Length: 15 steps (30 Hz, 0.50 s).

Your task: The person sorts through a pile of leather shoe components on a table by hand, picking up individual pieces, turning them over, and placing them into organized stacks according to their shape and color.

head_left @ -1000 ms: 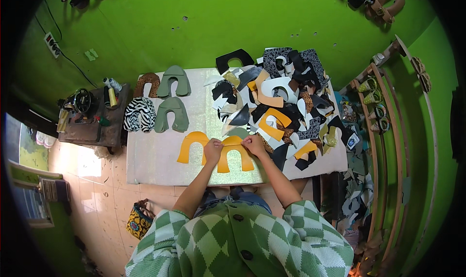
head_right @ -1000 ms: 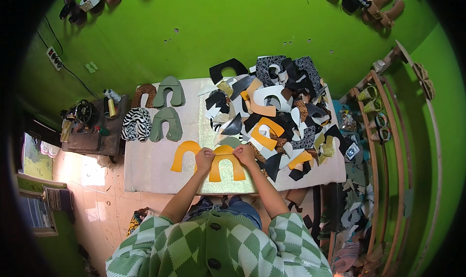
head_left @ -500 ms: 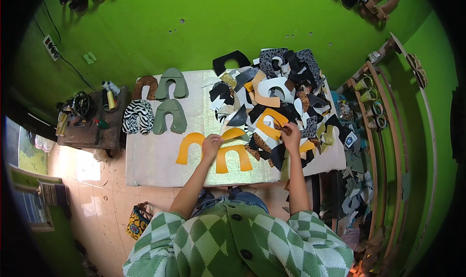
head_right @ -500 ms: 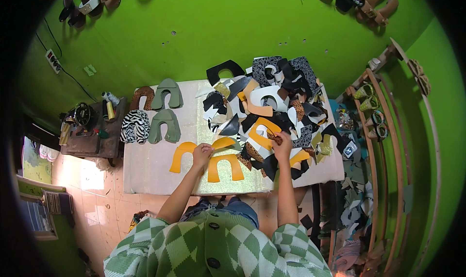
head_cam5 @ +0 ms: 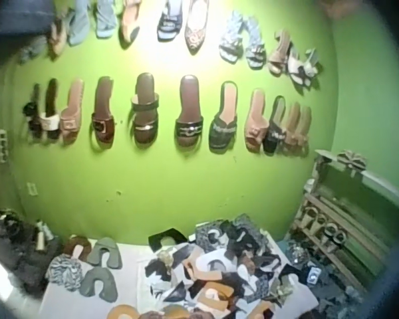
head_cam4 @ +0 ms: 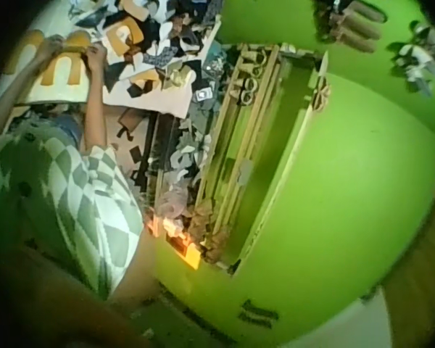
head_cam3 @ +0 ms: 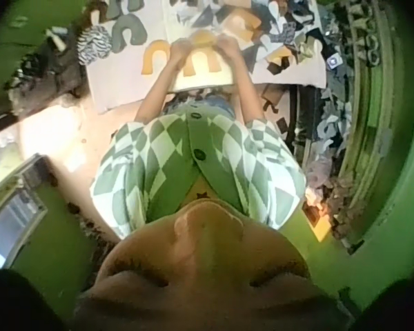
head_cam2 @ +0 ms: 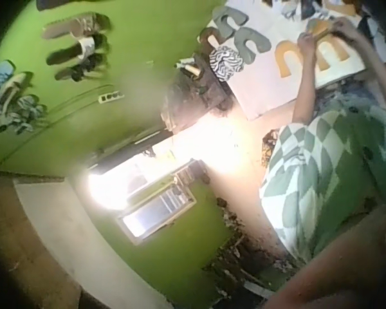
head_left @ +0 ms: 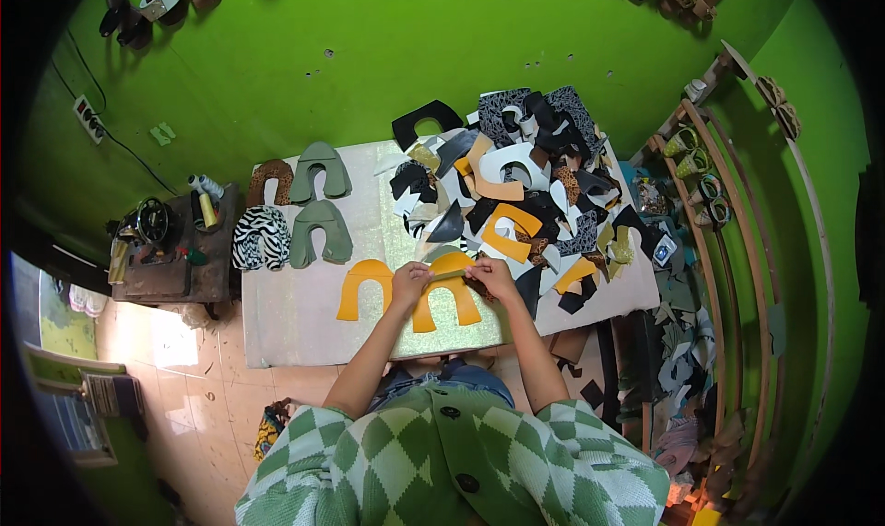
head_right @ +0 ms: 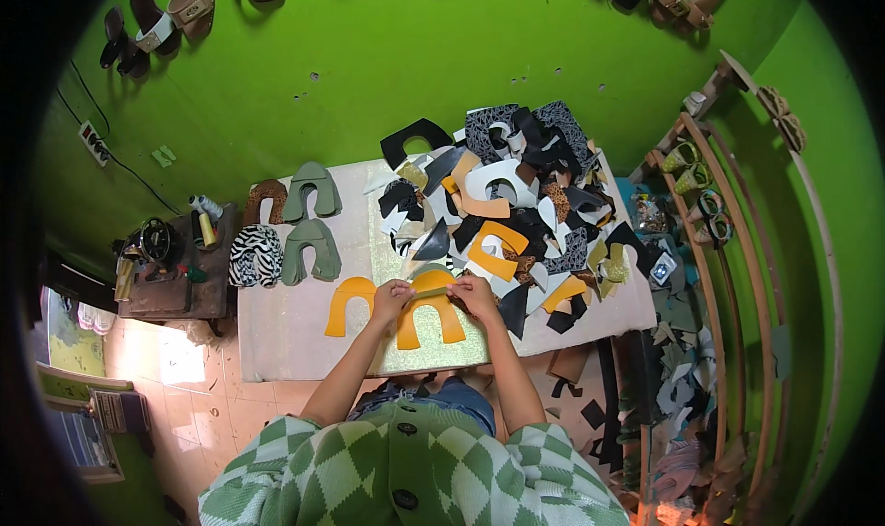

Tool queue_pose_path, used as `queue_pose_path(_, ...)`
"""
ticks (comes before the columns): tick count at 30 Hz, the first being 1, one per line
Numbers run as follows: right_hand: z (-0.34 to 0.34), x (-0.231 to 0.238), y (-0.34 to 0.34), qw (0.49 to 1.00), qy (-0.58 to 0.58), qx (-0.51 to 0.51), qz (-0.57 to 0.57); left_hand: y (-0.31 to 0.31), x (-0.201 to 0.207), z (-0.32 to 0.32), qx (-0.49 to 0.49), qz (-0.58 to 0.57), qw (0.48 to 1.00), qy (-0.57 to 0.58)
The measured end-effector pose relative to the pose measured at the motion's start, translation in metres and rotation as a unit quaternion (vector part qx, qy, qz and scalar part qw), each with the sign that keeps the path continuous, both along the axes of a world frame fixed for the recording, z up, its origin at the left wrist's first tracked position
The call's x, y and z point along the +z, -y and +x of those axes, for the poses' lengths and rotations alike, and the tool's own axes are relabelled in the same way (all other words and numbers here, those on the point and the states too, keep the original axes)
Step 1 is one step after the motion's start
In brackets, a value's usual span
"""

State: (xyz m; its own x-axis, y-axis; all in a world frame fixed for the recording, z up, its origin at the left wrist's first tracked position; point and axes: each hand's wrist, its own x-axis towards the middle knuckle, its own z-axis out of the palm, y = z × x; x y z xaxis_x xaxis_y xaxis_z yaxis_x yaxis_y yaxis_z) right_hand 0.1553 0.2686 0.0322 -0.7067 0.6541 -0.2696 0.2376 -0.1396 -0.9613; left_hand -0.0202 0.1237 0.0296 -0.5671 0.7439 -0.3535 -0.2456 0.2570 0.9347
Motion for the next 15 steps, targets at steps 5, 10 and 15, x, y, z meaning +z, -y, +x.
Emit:
queue_pose_path(5, 0.022, 0.007, -0.023, 0.997, 0.005, -0.028, 0.073, 0.002, -0.002, -0.005, 0.01, -0.006, 0.999, -0.04)
queue_pose_path(10, 0.079, 0.029, -0.087, 0.956, 0.033, -0.254, 0.144, 0.016, -0.022, -0.03, -0.003, -0.017, 1.0, -0.017)
queue_pose_path(15, 0.101, 0.059, -0.108, 0.845, 0.006, -0.38, 0.377, 0.024, -0.028, -0.036, 0.013, -0.018, 1.0, 0.004)
